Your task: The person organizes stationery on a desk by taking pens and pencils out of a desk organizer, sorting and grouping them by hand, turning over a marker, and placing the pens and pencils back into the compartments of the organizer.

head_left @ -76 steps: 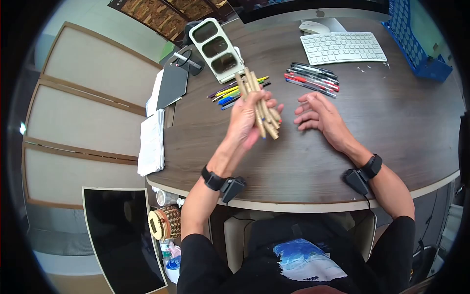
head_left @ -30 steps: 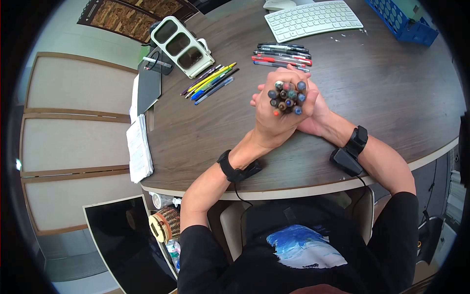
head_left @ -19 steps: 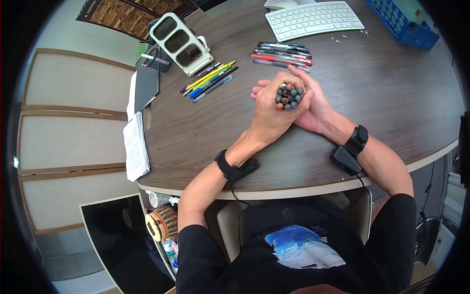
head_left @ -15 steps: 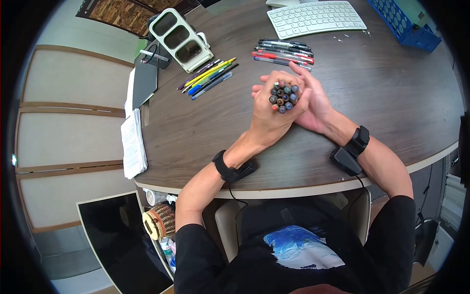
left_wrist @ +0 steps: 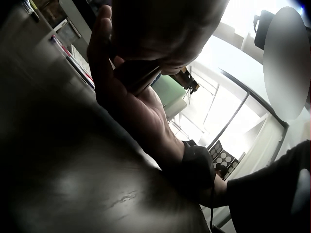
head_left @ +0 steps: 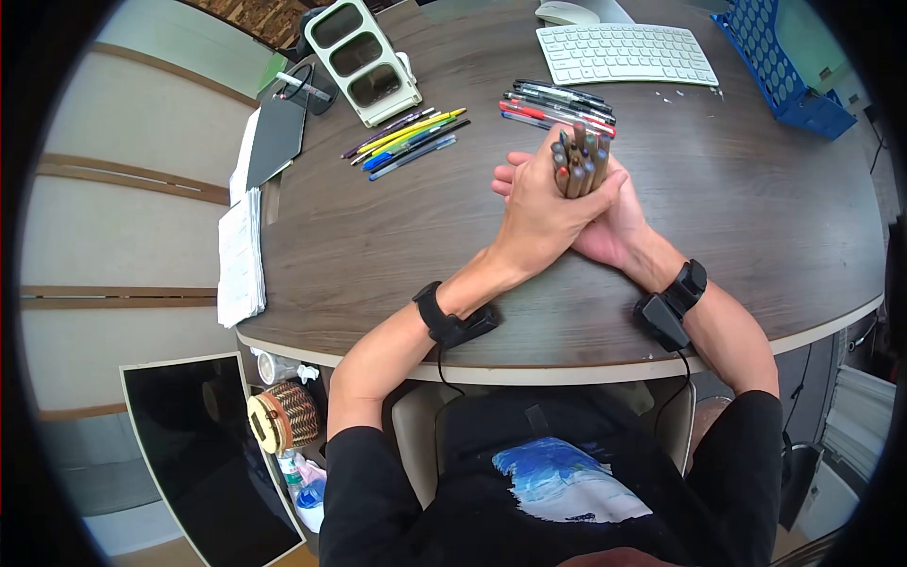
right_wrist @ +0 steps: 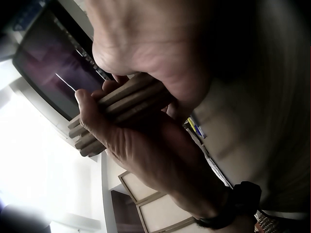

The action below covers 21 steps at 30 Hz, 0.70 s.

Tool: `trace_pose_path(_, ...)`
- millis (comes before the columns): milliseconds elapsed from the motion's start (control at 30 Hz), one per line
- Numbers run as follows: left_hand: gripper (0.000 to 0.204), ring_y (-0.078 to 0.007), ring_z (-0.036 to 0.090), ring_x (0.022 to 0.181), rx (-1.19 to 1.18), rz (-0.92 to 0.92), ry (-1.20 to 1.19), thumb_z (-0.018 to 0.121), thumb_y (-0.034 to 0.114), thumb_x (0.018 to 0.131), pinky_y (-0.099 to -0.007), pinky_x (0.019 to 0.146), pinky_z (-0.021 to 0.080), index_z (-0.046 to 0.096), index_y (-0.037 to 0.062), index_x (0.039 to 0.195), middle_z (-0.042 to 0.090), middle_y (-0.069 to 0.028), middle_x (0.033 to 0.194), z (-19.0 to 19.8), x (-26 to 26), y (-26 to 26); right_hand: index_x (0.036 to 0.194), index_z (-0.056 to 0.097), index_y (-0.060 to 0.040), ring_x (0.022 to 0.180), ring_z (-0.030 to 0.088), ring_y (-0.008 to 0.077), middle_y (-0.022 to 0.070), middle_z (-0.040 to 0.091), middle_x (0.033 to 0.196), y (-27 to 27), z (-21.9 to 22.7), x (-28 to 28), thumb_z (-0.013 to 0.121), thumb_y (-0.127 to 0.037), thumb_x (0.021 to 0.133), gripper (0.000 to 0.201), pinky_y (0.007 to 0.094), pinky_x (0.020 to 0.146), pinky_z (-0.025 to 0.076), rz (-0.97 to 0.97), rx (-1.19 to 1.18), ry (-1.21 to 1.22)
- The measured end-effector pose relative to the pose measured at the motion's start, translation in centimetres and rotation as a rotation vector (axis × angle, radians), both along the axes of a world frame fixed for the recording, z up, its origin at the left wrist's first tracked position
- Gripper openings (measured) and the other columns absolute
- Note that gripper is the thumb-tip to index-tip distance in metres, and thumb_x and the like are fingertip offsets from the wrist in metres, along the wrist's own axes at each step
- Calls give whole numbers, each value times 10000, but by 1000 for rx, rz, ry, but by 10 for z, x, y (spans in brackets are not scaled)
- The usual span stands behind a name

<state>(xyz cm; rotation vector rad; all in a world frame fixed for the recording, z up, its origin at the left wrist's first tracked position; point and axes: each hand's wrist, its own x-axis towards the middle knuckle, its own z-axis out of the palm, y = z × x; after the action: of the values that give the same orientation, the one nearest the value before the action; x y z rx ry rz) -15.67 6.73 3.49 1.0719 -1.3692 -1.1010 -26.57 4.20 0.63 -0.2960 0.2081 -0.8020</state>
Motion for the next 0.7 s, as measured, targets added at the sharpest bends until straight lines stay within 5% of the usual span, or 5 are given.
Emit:
trace_pose_path(133,348,-137,707,1076,53,10,121,831,41,960,-328,929,583,629,7,1241,736,-68,1140,14,-3,-1,1058,792,16,813,721,243,141,788,937,5,19,5,849,-417,934,455,390,756,581,-246,255,62)
trace_pose_path(167,348,-137,707,1076,52,12,120,831,41,960,-328,929,583,629,7,1241,736,-68,1140,19,-2,-1,1058,792,16,813,721,243,141,788,937,2,16,2,849,-417,934,455,390,756,581,-244,254,61)
trace_pose_path(233,356,-162,680,1079,118,24,19,817,53,956,-353,944,543,610,-24,1235,728,-79,1149,27,1,1,1418,612,-124,1279,639,214,75,664,1374,-4,5,-7,415,-542,1138,540,427,1108,518,-21,130,85)
trace_pose_path(433,365,-148,698,1069,122,9,83,839,70,951,-334,945,559,626,-24,1232,741,-76,1117,10,9,-9,1472,578,-209,1288,637,199,30,643,1417,-13,-15,-7,374,-539,1154,502,471,1107,526,3,93,91)
trace_pose_path(700,315,-122,692,1016,-38,-27,28,855,130,957,-321,869,581,644,10,1157,733,-51,1060,16,18,-8,1465,570,-190,1255,650,184,9,655,1373,-6,2,-2,351,-554,1167,518,438,1081,543,-35,36,230)
